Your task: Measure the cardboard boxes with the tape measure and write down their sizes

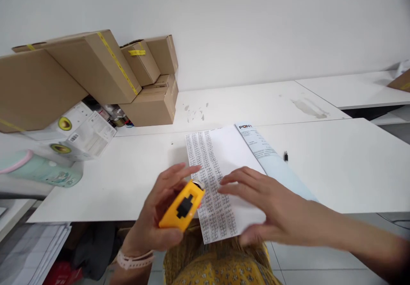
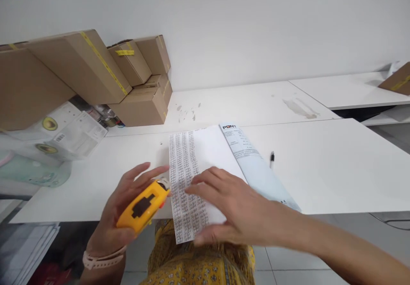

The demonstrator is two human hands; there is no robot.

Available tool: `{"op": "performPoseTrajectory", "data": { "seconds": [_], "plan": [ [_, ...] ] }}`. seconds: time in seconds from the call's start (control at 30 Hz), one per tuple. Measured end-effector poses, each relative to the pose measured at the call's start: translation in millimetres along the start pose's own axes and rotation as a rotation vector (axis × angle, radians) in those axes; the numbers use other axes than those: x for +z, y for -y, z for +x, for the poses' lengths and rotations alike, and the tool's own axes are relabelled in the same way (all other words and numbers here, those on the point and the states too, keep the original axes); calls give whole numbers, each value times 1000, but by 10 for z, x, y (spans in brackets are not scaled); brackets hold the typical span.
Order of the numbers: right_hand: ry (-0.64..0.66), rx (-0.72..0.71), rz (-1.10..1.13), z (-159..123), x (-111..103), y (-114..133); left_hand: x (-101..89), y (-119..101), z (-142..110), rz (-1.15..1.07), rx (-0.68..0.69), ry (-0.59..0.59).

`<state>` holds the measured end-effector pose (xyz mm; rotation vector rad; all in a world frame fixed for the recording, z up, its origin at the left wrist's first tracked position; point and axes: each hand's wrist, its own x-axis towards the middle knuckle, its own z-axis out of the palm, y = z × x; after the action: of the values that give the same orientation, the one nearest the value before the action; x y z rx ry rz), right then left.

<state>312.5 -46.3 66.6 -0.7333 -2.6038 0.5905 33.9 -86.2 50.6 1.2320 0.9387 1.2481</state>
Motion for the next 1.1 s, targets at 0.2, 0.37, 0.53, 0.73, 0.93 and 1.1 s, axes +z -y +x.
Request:
{"op": "performPoseTrajectory", "data": {
  "seconds": [0.2,0.37,0.53,0.73,0.93,1.1],
  "plan": [
    [-142,-31,-546,-534,712,-242,-208,73,-39,20,-74,-308],
    [-351,107,-645,-669,799,-300,-234,149,4,39,-74,-312],
    [-597,233,-651,-803,783,-460,-153,165,44,23,-74,-292],
    [-1413,1099,-361,-1020,486,-924,-67,167,49,59,-102,-308],
    [-1758,1109,134,-1200,287,-1559,-104,205,78,50,-114,-308],
    [-1733,1280,103,-1313,531,-1804,-168,261,87,91,-154,-317]
  ]
}}
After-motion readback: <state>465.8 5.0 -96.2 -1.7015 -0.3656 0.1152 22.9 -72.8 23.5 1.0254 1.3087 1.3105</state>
